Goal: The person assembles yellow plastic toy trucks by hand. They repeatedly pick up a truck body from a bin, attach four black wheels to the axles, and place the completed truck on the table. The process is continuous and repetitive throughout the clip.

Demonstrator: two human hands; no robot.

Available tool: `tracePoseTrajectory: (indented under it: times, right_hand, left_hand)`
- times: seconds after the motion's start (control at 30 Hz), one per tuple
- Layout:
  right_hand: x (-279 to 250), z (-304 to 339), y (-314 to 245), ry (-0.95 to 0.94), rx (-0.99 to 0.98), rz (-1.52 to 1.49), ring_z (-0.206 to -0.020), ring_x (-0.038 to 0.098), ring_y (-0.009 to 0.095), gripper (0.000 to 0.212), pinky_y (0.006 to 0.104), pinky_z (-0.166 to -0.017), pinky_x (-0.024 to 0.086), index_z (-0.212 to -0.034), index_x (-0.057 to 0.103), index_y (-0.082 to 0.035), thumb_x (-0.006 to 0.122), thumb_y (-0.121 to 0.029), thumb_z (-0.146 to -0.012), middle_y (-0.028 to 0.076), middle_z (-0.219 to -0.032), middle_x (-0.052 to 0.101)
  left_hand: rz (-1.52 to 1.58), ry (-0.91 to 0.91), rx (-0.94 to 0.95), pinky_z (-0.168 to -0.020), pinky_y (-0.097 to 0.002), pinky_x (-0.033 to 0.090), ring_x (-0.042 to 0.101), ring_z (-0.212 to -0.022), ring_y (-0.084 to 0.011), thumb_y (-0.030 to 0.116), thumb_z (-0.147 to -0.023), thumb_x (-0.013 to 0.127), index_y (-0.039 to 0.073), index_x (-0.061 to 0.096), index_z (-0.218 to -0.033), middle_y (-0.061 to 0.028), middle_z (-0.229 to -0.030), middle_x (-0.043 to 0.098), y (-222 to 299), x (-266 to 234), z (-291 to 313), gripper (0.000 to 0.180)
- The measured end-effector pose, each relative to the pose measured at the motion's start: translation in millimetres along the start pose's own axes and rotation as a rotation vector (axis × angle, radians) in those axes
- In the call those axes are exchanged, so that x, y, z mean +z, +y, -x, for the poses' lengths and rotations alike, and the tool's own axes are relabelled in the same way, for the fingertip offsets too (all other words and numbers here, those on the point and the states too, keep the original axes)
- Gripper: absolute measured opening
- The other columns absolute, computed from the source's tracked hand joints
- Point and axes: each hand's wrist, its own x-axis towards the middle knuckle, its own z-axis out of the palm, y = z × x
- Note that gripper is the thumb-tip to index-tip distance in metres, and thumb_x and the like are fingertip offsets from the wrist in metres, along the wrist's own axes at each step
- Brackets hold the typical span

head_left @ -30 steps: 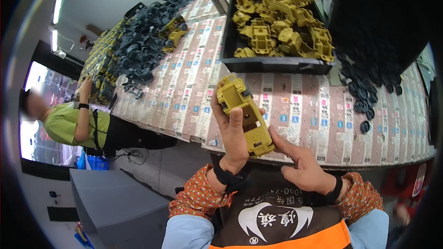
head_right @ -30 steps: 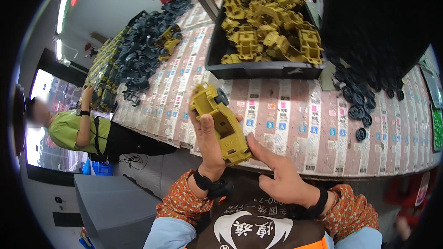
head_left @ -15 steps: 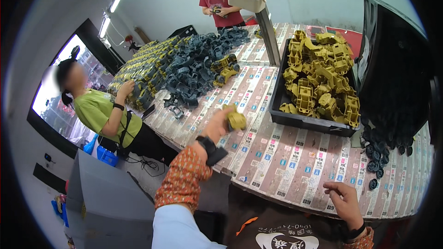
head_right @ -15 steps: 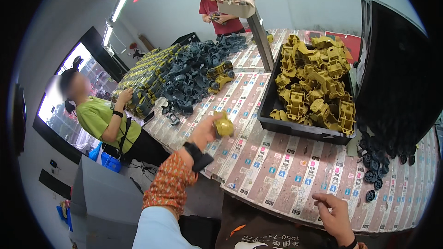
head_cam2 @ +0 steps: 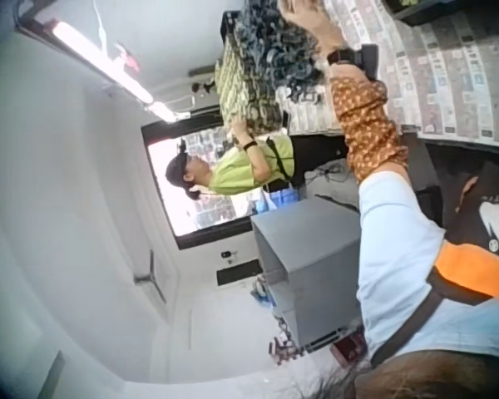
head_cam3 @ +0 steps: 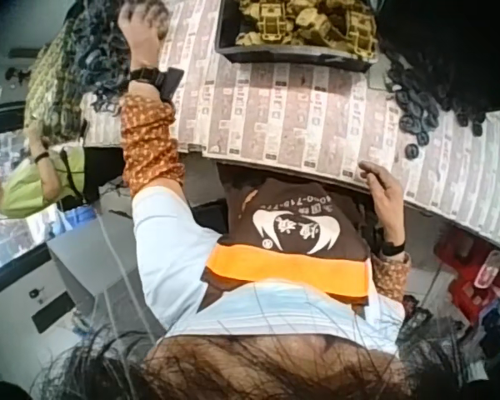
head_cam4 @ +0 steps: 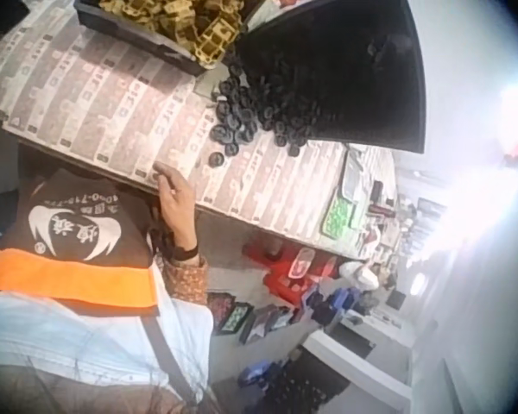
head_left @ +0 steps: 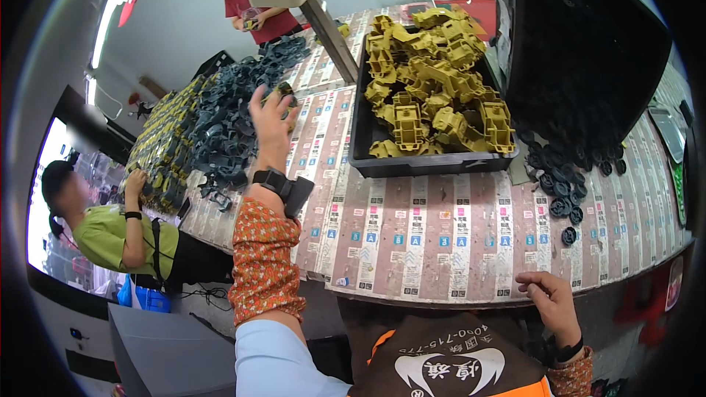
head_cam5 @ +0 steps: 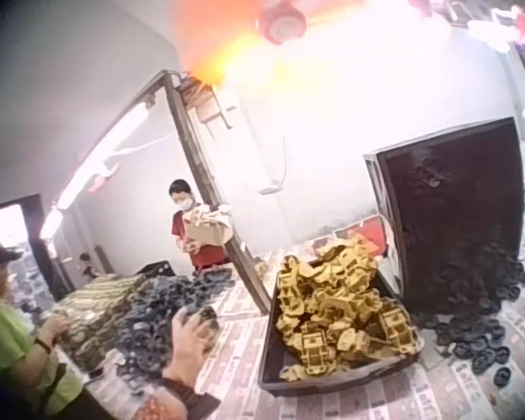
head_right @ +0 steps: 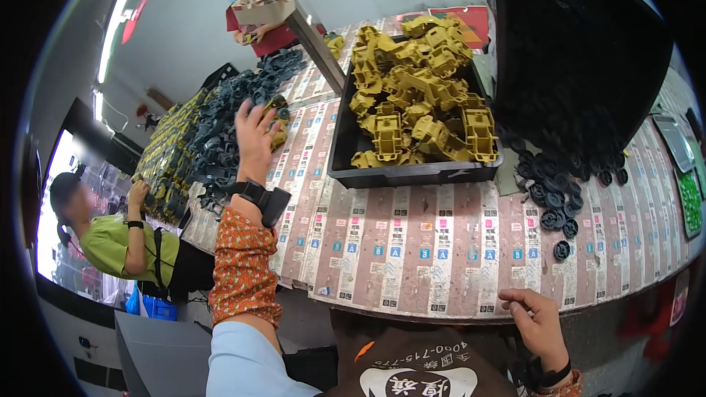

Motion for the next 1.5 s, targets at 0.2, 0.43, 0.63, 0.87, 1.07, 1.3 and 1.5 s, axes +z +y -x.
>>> tracePoseTrajectory:
  times: [0.2,0.43,0.63,0.87,1.07,1.3,1.5]
  right_hand:
    - [8.2,-6.4,-3.4,-0.037,-0.14,0.133,-0.09,0.073,0.023,0.025,0.0325,-0.08,0.055,-0.115,0.072,0.002,0.061,0.0,-0.093,0.016,-0.098,0.074]
    - [-11.5,5.1,7.3,-0.009,-0.202,0.248,-0.088,0.07,0.031,0.024,0.0352,-0.076,0.054,-0.114,0.073,-0.001,0.063,-0.002,-0.092,0.018,-0.1,0.072]
    - [-58.3,4.0,18.9,0.226,-0.288,0.322,-0.088,0.069,0.034,0.022,0.0393,-0.076,0.053,-0.112,0.072,-0.001,0.062,-0.003,-0.093,0.019,-0.098,0.071]
    - [-100.7,-28.6,43.6,0.51,-0.291,0.615,-0.097,0.064,0.039,0.029,0.0456,-0.084,0.051,-0.117,0.066,0.0,0.064,-0.002,-0.088,0.019,-0.102,0.066]
    - [-77.4,-54.1,40.6,0.409,-0.29,0.833,-0.107,0.057,0.04,0.042,0.0454,-0.091,0.048,-0.124,0.06,-0.001,0.068,-0.001,-0.083,0.019,-0.109,0.054]
    - [-70.0,-60.0,33.4,0.364,-0.21,0.693,-0.101,0.06,0.034,0.042,0.042,-0.085,0.05,-0.121,0.053,-0.002,0.066,0.005,-0.082,0.018,-0.11,0.054]
    - [-40.1,-56.5,25.5,0.271,-0.288,0.412,-0.102,0.062,0.027,0.047,0.0344,-0.084,0.051,-0.13,0.055,-0.004,0.065,0.005,-0.086,0.015,-0.12,0.059]
  left_hand:
    - [-0.861,-0.897,0.412,-0.091,-0.0356,0.05,0.062,-0.115,-0.0213,0.014,-0.091,0.069,0.021,0.062,-0.135,-0.0052,-0.124,0.067,-14.7,170.6,74.2,0.045]
    - [-1.52,-0.986,1.148,-0.094,-0.042,0.042,0.054,-0.117,-0.0296,0.008,-0.075,0.072,0.014,0.065,-0.129,-0.0106,-0.118,0.059,-61.2,241.0,116.7,0.055]
    - [-1.476,-0.907,0.742,-0.099,-0.0485,0.047,0.053,-0.116,-0.0414,0.016,-0.066,0.082,0.002,0.055,-0.119,-0.02,-0.117,0.055,-17.8,218.5,114.7,0.061]
    - [-0.857,-0.661,0.172,-0.078,-0.0316,0.056,0.068,-0.096,-0.0221,0.023,-0.086,0.079,0.006,0.05,-0.119,-0.0093,-0.111,0.065,8.2,172.8,123.3,0.047]
    - [-0.371,-0.546,-0.203,-0.069,-0.0243,0.057,0.067,-0.099,-0.0117,0.022,-0.093,0.075,0.008,0.05,-0.133,-0.006,-0.117,0.065,11.5,118.6,205.4,0.049]
    - [-0.661,-0.685,-0.151,-0.086,-0.0359,0.055,0.066,-0.103,-0.0234,0.017,-0.085,0.082,0.008,0.053,-0.135,-0.0104,-0.121,0.063,-29.6,90.2,299.2,0.059]
    - [-1.146,-0.967,0.254,-0.11,-0.0502,0.039,0.049,-0.128,-0.0428,0.035,-0.08,0.085,0.003,0.046,-0.142,-0.021,-0.137,0.054,-22.5,91.9,305.7,0.081]
